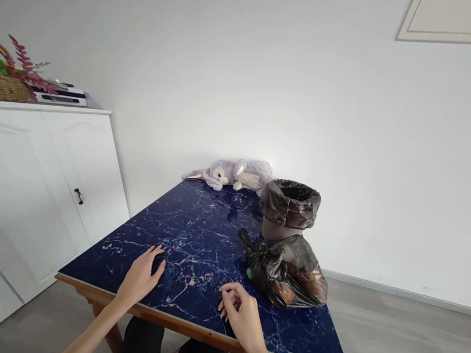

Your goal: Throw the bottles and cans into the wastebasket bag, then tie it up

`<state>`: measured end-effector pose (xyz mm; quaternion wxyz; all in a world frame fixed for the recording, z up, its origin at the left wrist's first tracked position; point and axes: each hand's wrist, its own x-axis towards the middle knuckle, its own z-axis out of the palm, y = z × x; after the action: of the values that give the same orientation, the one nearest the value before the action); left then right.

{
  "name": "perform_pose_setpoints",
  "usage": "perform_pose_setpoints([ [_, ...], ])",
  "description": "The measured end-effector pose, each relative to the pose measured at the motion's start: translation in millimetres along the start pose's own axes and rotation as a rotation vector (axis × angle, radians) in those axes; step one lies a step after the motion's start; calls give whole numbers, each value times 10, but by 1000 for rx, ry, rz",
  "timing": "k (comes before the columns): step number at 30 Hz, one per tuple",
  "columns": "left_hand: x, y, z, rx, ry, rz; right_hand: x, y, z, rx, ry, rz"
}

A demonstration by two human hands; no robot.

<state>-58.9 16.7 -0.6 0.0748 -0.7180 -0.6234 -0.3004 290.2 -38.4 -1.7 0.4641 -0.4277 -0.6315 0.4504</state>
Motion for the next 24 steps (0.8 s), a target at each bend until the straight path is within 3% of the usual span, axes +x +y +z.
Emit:
perform_pose_setpoints([
  [5,-23,130,-146,-83,38,6,2,24,16,-12,21,15],
  [10,-11,223,-271,-149,20,-94,-6,-15,13,-20,32,2],
  [24,30,276,-329,-191,-37,-114,65,-100,63,-103,64,-23],
])
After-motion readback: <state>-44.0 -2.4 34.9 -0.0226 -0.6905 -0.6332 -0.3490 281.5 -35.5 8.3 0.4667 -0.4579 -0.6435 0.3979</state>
